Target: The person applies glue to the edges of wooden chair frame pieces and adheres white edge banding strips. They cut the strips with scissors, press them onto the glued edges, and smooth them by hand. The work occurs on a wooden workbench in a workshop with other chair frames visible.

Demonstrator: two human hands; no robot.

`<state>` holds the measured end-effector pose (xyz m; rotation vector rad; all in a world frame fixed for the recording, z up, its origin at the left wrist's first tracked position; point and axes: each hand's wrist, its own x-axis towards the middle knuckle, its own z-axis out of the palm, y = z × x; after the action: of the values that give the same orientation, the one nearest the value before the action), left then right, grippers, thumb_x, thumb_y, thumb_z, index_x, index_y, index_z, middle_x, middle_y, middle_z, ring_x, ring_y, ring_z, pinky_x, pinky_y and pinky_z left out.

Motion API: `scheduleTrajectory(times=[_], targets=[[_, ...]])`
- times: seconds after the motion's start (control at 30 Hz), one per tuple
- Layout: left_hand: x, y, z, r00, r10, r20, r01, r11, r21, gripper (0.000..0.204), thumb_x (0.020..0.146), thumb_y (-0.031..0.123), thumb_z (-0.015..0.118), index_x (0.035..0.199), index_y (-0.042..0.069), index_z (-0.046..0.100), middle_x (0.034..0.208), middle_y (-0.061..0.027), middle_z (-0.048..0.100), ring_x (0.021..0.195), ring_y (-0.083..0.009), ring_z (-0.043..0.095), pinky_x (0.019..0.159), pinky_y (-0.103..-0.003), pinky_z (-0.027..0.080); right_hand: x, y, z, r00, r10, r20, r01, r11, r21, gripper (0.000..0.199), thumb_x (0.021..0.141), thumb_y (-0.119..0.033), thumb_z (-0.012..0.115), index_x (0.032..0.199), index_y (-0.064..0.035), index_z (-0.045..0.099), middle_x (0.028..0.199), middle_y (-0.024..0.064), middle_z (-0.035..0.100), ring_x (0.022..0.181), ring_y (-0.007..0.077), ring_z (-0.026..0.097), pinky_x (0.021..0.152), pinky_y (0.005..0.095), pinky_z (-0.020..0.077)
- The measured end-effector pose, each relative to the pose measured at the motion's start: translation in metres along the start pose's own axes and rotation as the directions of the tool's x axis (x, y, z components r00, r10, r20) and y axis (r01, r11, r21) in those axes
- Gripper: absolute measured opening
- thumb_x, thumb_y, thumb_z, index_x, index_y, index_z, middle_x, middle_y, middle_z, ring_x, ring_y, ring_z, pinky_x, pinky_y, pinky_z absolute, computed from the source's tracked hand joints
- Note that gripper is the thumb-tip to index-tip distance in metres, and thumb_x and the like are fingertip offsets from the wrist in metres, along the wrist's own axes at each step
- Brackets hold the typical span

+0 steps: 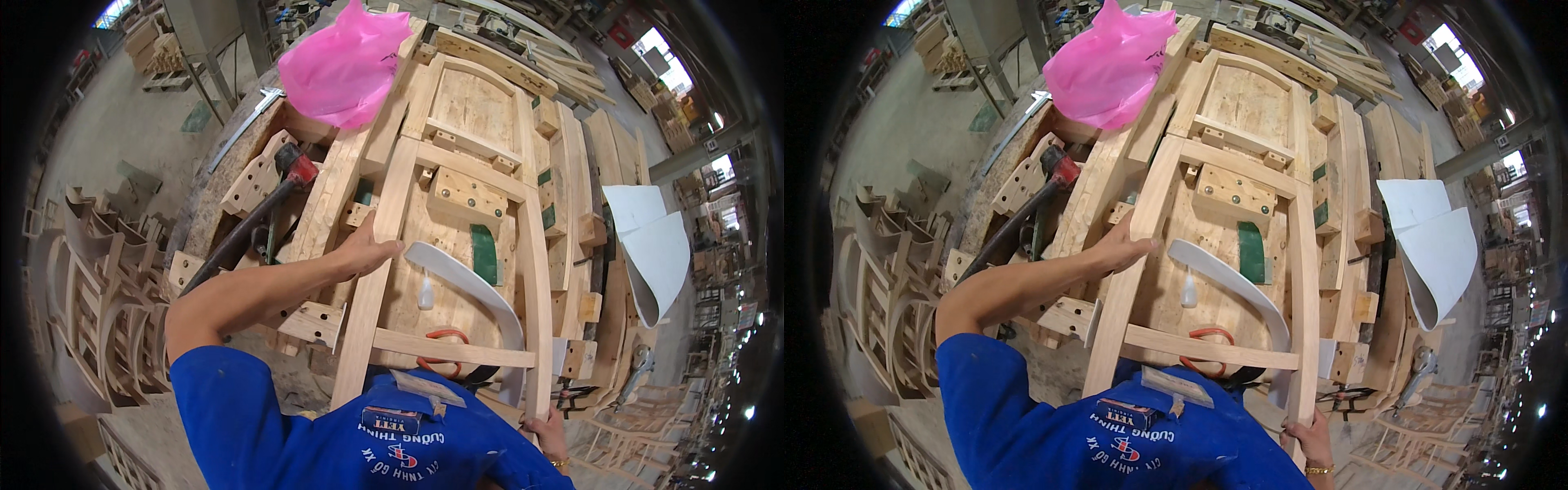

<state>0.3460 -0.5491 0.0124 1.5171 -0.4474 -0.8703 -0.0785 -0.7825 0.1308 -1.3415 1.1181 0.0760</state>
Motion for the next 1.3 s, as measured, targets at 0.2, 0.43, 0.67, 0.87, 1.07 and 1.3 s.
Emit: scheduleTrajectory(times=[0.2,0.43,0.67,0.87,1.07,1.3], targets=[[0.0,-0.003,-0.003,0.998,0.031,0.056,-0.026,0.996,-0.089,0.083,0.085,0.021,0.063,0.147,0.004,0.012,0.135,-0.0127,0.04,0.123,-0.0182,0.041,0.104,-0.034,0.034,0.001,0.004,-0.005,1.0,-0.008,-0.021,0.007,0.999,-0.049,0.037,0.072,0.003,0.06,0.106,0.0086,0.049,0.075,0.0142,0.061,0.053,0.022,0.06,0.049,0.0333,0.0521],[-0.003,0.004,-0.003,0.998,-0.034,0.045,0.034,0.999,-0.01,0.082,0.087,0.02,0.06,0.147,0.003,0.008,0.135,-0.0185,0.039,0.123,-0.023,0.042,0.103,-0.036,0.035,0.011,0.02,-0.026,0.973,-0.023,-0.229,-0.091,0.877,-0.472,0.043,0.072,-0.005,0.058,0.113,0.0048,0.052,0.085,0.0129,0.065,0.073,0.0224,0.064,0.068,0.0326,0.0516],[-0.006,0.007,0.0,0.999,-0.03,0.028,0.029,1.0,0.005,0.081,0.088,0.021,0.062,0.145,-0.004,0.011,0.137,-0.0225,0.039,0.128,-0.0272,0.039,0.107,-0.035,0.032,0.005,0.005,-0.005,0.973,0.001,-0.23,-0.088,0.926,-0.367,0.042,0.069,-0.005,0.057,0.109,0.0065,0.05,0.079,0.0133,0.063,0.065,0.0206,0.061,0.062,0.0315,0.051],[-0.017,0.023,-0.001,0.995,-0.097,0.023,0.098,0.995,-0.035,0.087,0.085,0.023,0.065,0.145,-0.005,0.009,0.141,-0.0257,0.037,0.127,-0.0296,0.043,0.106,-0.034,0.036,-0.004,-0.001,0.007,0.981,-0.011,-0.194,-0.053,0.946,-0.32,0.041,0.068,-0.006,0.057,0.106,0.0057,0.05,0.077,0.0125,0.062,0.063,0.0195,0.06,0.06,0.0308,0.0503],[-0.006,0.016,-0.005,0.998,-0.047,0.03,0.046,0.998,0.041,0.085,0.083,0.026,0.066,0.146,0.002,0.014,0.115,-0.0154,0.05,0.092,-0.0164,0.047,0.077,-0.029,0.039,0.0,0.008,0.001,0.995,0.046,-0.093,-0.053,0.996,-0.074,0.039,0.068,-0.002,0.059,0.105,0.0048,0.049,0.075,0.0116,0.06,0.055,0.0201,0.06,0.05,0.0323,0.0517],[-0.006,0.003,-0.008,0.973,-0.228,-0.025,0.227,0.973,-0.034,0.057,0.088,0.017,0.061,0.137,0.003,0.037,0.118,-0.0087,0.057,0.102,-0.0161,0.056,0.086,-0.031,0.048,0.008,-0.005,-0.003,0.995,0.067,0.07,-0.064,0.997,-0.042,0.047,0.078,-0.002,0.067,0.121,0.0003,0.047,0.072,0.0072,0.058,0.054,0.0158,0.059,0.048,0.0305,0.0503]])
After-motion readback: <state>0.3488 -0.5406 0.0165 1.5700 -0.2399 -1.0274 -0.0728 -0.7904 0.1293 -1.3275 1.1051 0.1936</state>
